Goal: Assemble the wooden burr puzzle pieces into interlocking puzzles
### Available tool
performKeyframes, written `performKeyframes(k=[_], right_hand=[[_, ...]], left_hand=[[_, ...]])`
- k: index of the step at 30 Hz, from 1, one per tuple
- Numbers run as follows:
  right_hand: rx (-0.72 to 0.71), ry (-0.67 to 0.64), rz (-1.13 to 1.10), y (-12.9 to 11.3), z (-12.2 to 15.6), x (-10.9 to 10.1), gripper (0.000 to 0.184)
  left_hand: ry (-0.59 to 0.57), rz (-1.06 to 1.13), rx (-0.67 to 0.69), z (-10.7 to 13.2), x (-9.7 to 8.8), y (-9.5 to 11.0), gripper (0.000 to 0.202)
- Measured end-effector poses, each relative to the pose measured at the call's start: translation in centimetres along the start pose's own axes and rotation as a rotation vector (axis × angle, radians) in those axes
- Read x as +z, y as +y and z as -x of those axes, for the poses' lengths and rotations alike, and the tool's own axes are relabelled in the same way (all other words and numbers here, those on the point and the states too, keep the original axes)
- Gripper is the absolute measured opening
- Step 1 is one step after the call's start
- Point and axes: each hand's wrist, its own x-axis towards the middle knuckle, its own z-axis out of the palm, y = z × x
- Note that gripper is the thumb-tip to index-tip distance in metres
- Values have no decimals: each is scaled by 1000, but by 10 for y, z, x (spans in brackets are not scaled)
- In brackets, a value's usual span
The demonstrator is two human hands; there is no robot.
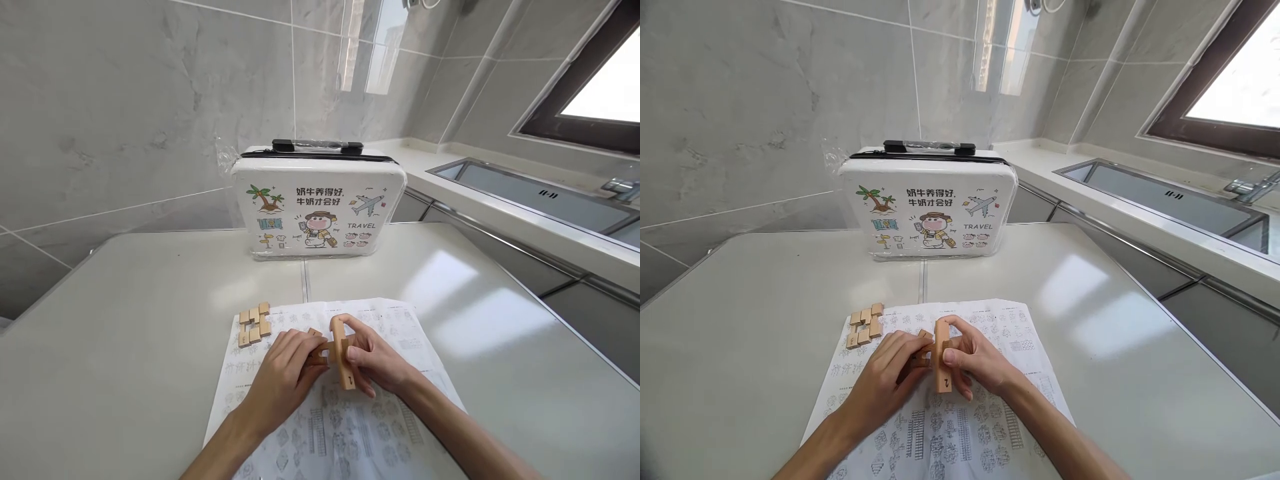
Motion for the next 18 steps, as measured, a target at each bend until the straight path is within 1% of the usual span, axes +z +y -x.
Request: performKeyframes(k=[3, 8, 12, 14, 18], right_hand=[[4, 37, -26, 1, 0, 1, 60], [-12, 38, -39, 0, -1, 5, 56], [-4, 68, -56, -3, -1, 5, 43], [-3, 71, -37, -5, 0, 5, 40], [-4, 73, -9, -5, 0, 6, 45]], left_hand=[[-3, 9, -24, 0, 0, -1, 22], [0, 25, -41, -1, -1, 0, 22], [-3, 22, -33, -2, -2, 2, 22], [-4, 20, -31, -2, -2, 3, 21], [-9, 4, -5, 0, -1, 1, 21]])
